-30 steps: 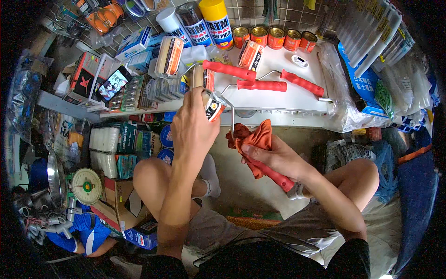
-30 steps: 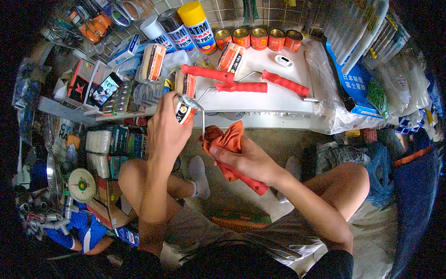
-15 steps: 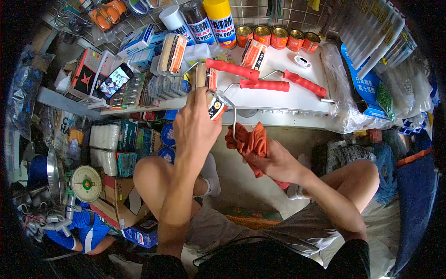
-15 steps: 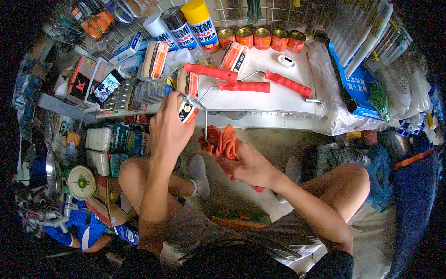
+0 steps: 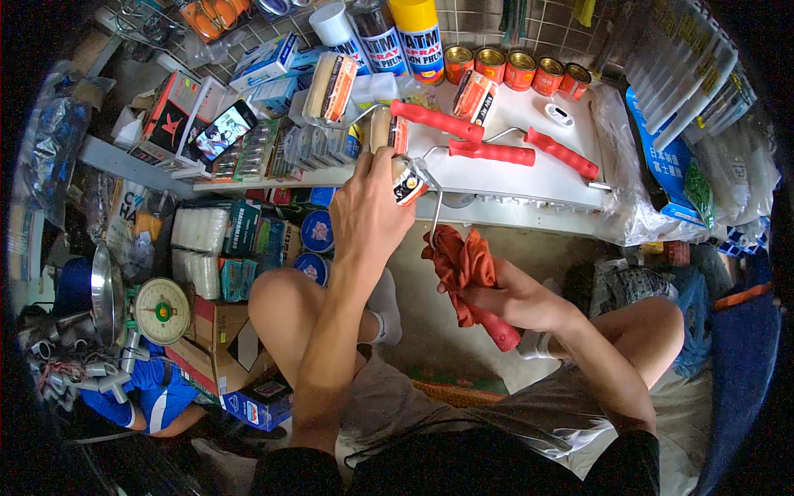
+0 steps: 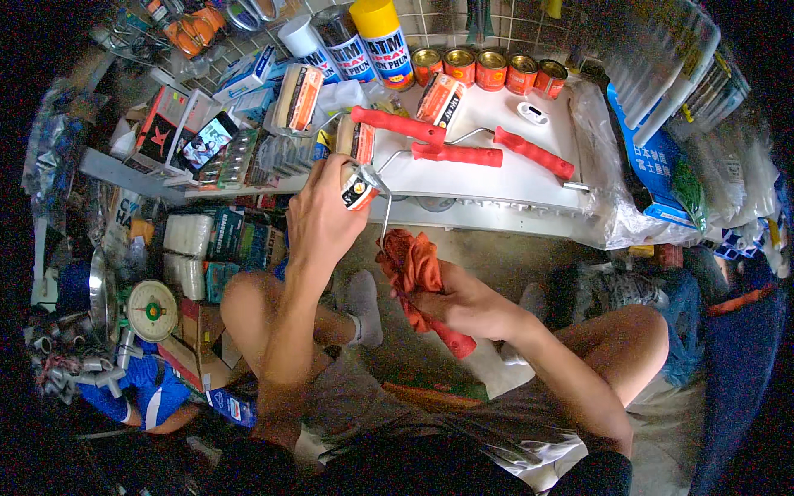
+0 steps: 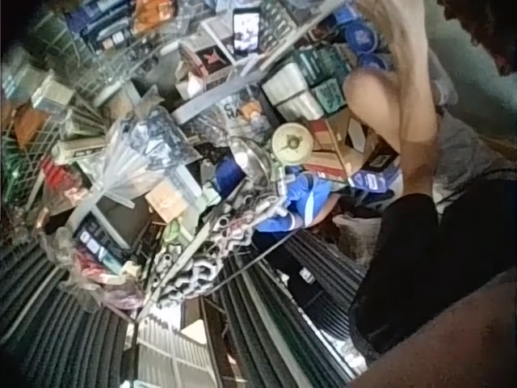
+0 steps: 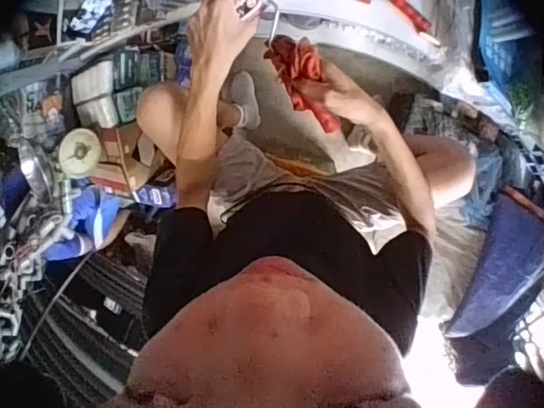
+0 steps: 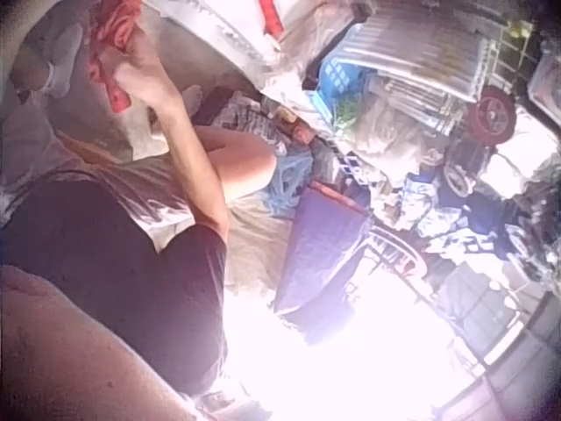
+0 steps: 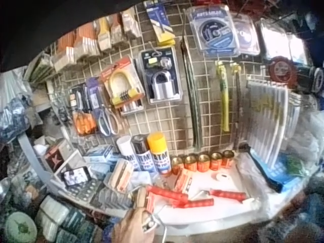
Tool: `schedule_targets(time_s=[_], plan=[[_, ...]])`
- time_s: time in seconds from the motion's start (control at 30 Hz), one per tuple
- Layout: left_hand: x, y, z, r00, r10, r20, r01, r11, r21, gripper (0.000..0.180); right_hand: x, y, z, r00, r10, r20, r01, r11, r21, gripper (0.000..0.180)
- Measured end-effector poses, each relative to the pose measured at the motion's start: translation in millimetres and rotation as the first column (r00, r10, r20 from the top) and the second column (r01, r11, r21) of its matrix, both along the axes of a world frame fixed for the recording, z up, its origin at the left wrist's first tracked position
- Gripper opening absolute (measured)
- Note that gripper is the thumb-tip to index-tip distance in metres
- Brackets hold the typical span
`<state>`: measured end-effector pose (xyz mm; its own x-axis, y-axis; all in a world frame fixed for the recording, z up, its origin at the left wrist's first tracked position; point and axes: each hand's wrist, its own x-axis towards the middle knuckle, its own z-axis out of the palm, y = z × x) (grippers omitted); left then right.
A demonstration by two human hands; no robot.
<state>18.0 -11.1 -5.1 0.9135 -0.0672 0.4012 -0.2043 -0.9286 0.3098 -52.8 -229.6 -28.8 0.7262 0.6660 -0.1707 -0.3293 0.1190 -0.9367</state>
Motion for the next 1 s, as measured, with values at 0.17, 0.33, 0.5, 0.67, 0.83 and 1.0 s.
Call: schedule_targets(time_s=[0.17,0.33,0.5,0.67,0.83,1.0], plan=[[-2,-6,1,1.0,0.015,0.023,-0.015,1.0,0.001,0.044,3,-6,-3,0.999,0.037,-0.002,-0.037,0.997,-0.069,0.015],[-6,-10,-5,0.999,0.022,0.023,-0.023,0.997,0.07,0.046,-1,7,-8,0.977,-0.083,0.195,0.166,0.871,-0.463,0.032],[-7,-8,3,0.999,-0.014,0.051,0.013,1.0,0.023,0.046,-12,12,-27,0.972,-0.222,0.079,0.236,0.924,-0.301,0.026],[-2,-3,2,0.999,0.027,-0.02,-0.028,0.999,-0.039,0.044,-15,15,-11,0.956,-0.249,-0.153,0.249,0.968,-0.02,0.022],[-6,-8,1,0.999,0.034,-0.015,-0.034,0.999,-0.029,0.044,-9,12,-10,0.959,-0.225,-0.173,0.202,0.969,-0.141,0.022],[-5,-14,-1,0.998,0.017,0.067,-0.021,0.998,0.056,0.044,-5,4,-19,0.955,-0.204,-0.217,0.206,0.978,-0.011,0.022]])
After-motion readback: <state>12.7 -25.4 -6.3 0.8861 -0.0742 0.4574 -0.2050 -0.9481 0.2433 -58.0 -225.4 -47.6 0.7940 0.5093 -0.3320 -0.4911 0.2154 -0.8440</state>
